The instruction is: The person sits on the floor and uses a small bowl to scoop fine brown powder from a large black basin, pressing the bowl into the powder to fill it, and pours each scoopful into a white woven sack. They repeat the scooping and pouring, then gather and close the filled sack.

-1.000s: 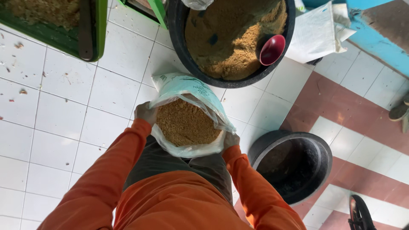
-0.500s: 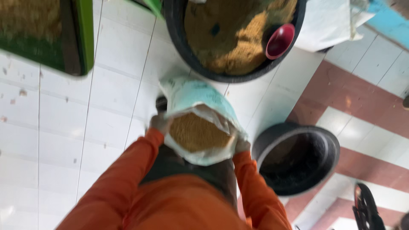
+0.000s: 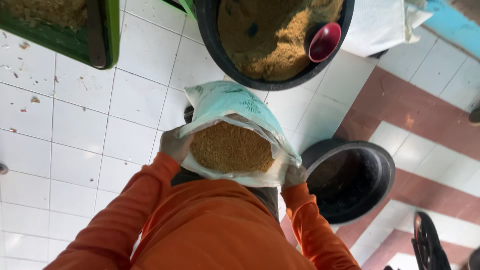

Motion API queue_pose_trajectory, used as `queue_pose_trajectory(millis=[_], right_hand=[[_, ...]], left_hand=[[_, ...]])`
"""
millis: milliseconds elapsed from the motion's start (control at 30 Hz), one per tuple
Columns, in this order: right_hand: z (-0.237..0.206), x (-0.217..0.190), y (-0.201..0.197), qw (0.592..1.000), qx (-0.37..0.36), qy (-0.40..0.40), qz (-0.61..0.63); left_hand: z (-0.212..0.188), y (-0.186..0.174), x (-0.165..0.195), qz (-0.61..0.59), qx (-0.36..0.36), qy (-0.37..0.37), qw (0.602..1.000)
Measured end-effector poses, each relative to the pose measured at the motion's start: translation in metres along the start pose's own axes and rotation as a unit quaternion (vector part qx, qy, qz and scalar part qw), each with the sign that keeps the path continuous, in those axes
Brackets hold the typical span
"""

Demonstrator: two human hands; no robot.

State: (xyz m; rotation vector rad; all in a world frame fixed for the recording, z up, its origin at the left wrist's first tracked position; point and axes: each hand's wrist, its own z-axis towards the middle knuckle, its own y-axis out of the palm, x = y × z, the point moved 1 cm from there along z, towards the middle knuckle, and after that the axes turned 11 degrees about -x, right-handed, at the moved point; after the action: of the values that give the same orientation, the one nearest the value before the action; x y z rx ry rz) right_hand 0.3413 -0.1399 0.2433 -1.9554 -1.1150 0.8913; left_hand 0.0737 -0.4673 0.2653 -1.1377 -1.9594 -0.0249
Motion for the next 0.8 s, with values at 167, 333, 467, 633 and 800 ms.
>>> queue_pose_trajectory(millis=[167, 333, 467, 633, 800], right_hand=[[0.042, -0.026, 0.001, 1.000, -0.013, 0.001, -0.004], [0.096, -0.041, 0.004, 0.998, 0.025, 0.061, -0.013], [0.089, -0.027, -0.002, 0.996, 0.015, 0.084, -0.002], [0.064, -0.007, -0.005, 0.989, -0.005, 0.146, 0.027], [0.047, 0.001, -0.010, 0.961, -0.088, 0.252, 0.069]], left_hand=[[0.052, 0.002, -0.003, 0.112, 0.018, 0.048, 0.992], [0.097, 0.013, -0.013, 0.163, 0.076, 0.020, 0.984], [0.093, 0.006, -0.015, 0.182, 0.059, -0.014, 0.981], [0.072, -0.013, -0.003, 0.165, 0.034, -0.072, 0.983], [0.048, -0.022, -0.009, 0.224, 0.041, -0.064, 0.972]])
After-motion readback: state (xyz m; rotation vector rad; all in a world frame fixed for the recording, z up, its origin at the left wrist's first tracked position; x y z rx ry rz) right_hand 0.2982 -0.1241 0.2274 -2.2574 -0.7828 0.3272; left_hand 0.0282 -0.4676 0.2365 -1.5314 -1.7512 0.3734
